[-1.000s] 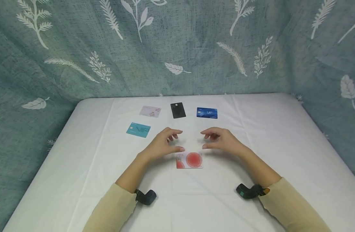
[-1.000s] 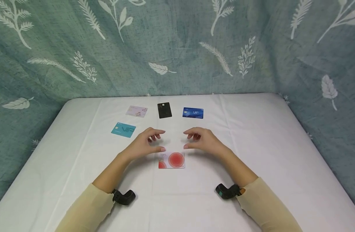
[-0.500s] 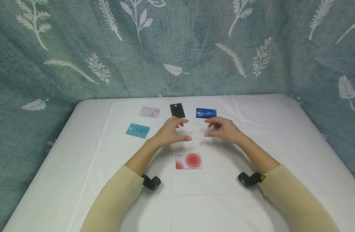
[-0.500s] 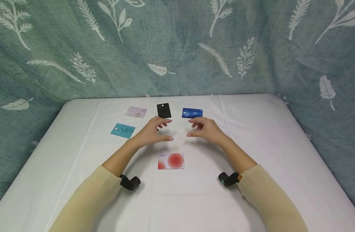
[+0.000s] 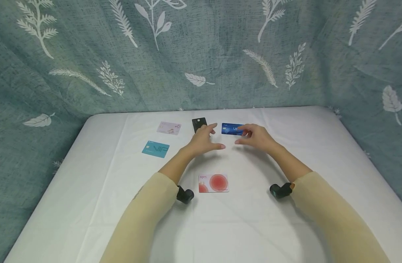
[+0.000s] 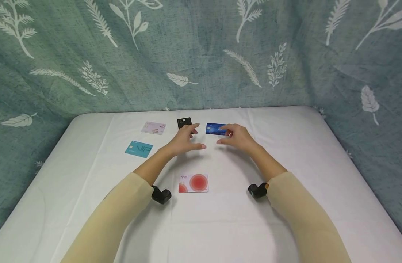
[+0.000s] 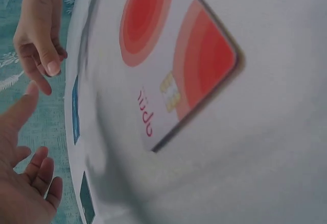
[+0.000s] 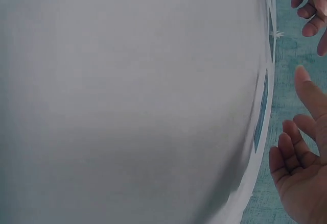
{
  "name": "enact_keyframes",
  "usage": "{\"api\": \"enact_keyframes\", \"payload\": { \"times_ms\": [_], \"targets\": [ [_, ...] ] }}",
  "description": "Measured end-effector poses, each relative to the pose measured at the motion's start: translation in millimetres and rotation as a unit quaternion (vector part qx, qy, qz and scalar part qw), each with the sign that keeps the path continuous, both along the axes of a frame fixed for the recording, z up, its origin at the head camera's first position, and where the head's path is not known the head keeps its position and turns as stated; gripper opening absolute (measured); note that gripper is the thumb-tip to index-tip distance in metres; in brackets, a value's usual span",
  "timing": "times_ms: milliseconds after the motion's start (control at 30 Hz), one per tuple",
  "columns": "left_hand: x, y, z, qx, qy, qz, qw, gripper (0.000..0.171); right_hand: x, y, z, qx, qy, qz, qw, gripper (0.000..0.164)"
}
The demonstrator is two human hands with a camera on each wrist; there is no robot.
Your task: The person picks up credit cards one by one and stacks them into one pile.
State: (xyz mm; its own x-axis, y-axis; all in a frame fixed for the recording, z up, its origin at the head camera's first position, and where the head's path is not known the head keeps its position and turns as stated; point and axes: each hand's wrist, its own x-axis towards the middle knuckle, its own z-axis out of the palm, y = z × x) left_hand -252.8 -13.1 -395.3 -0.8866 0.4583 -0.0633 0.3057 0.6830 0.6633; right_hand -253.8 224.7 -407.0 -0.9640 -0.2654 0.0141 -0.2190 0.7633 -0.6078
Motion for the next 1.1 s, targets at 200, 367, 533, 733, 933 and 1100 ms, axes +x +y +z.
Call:
{"api": "enact_keyframes", "payload": {
  "times_ms": [200, 367, 533, 733, 933, 1100],
  "targets": [
    [-10.8, 18.0, -2.8, -0.014, -0.009, 0.012, 0.9998, 0.085, -13.5, 3.3, -2.8, 0.023, -0.024, -0.022, 0.999, 0.068],
    [-16.2, 30.7, -14.5, -0.049, -0.005, 0.029, 0.9984, 0.083, -22.4, 1.2, -10.4, 0.021, -0.068, -0.055, 0.996, 0.074],
    [-19.1, 43.1, -22.7, -0.052, -0.02, 0.052, 0.9971, 0.081, -26.3, -1.2, -13.7, 0.03, -0.071, -0.073, 0.994, 0.078],
    [-21.4, 52.2, -25.4, -0.021, -0.026, 0.084, 0.9959, 0.071, -28.1, 0.0, -14.1, 0.041, -0.078, -0.077, 0.993, 0.077],
    [-21.9, 54.5, -28.1, -0.029, -0.034, 0.14, 0.9891, 0.069, -26.7, 1.8, -14.6, 0.031, -0.089, -0.077, 0.993, 0.072],
    [-22.7, 58.1, -32.7, -0.071, -0.025, 0.14, 0.9873, 0.066, -24.6, 4.1, -18.2, 0.021, -0.085, -0.074, 0.993, 0.068]
  ]
}}
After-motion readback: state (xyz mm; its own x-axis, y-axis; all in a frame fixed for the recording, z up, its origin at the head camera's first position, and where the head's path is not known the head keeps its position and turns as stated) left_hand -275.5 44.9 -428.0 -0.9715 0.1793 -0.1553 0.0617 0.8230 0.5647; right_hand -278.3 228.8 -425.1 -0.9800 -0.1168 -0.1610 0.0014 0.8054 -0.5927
